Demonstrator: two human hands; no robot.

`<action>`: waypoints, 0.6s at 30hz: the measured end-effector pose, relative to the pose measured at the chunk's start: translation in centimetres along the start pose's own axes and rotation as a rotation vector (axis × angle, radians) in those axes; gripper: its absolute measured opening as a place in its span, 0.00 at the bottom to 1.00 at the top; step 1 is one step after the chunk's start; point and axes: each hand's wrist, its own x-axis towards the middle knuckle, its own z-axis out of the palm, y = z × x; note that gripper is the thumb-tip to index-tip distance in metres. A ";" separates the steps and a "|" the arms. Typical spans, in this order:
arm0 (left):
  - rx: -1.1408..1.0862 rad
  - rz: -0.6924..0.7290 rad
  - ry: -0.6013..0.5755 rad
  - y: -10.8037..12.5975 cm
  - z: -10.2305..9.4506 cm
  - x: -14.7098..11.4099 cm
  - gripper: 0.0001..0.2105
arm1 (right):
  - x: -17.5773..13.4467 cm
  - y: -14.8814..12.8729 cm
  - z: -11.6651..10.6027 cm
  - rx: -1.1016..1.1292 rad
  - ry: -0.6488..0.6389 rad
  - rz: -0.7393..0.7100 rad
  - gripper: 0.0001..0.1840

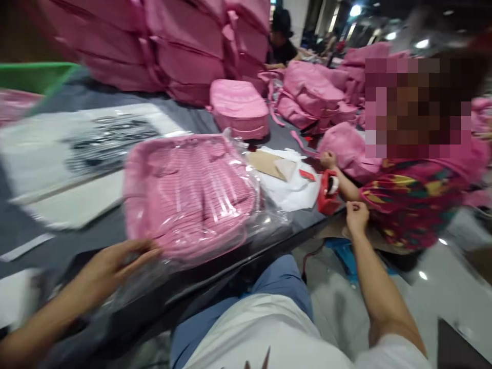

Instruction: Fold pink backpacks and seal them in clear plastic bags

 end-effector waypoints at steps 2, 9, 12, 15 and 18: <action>-0.007 -0.055 -0.018 -0.6 -0.2 0.5 0.24 | 0.8 0.7 0.1 0.005 -0.040 0.039 0.24; -0.007 -0.214 -0.009 2.0 -0.7 0.5 0.19 | 2.1 2.0 2.7 0.055 -0.152 0.085 0.24; -0.005 -0.242 -0.024 3.6 -1.0 0.5 0.17 | 2.6 1.4 3.4 0.083 -0.142 0.074 0.22; -0.006 -0.252 -0.014 4.2 -1.1 0.5 0.16 | 2.0 0.8 2.8 0.102 -0.105 0.029 0.19; -0.002 -0.232 -0.034 3.8 -0.9 0.5 0.17 | -0.6 1.0 1.5 0.172 -0.085 0.010 0.17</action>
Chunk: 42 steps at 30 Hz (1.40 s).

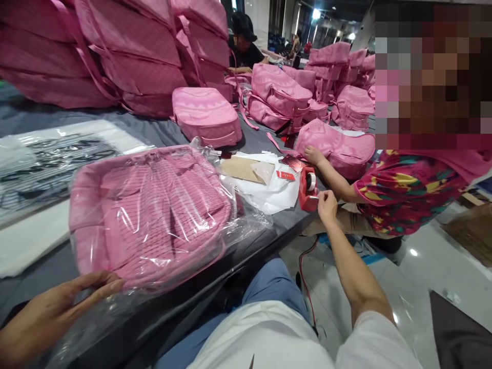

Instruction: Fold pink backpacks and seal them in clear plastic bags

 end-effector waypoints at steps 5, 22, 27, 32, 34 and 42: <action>0.005 0.105 -0.023 -1.7 0.0 0.3 0.21 | -5.0 0.3 0.7 0.504 -0.148 0.309 0.23; -0.087 0.257 0.011 -3.5 1.2 1.1 0.16 | -21.5 -23.1 16.0 0.103 -1.790 -0.915 0.22; -0.104 0.293 0.015 -3.6 1.4 1.1 0.15 | -24.4 -24.3 21.7 -0.512 -1.702 -1.242 0.16; -0.137 0.297 0.023 -3.5 1.4 1.1 0.16 | -22.5 -24.2 22.1 -0.654 -1.360 -1.181 0.19; -0.148 0.304 0.015 -3.5 1.3 1.0 0.17 | -22.6 -24.0 20.7 -0.559 -1.292 -1.225 0.12; -0.075 0.268 -0.014 -4.0 1.7 1.7 0.15 | -29.3 -20.5 19.3 -0.627 -1.419 -1.242 0.14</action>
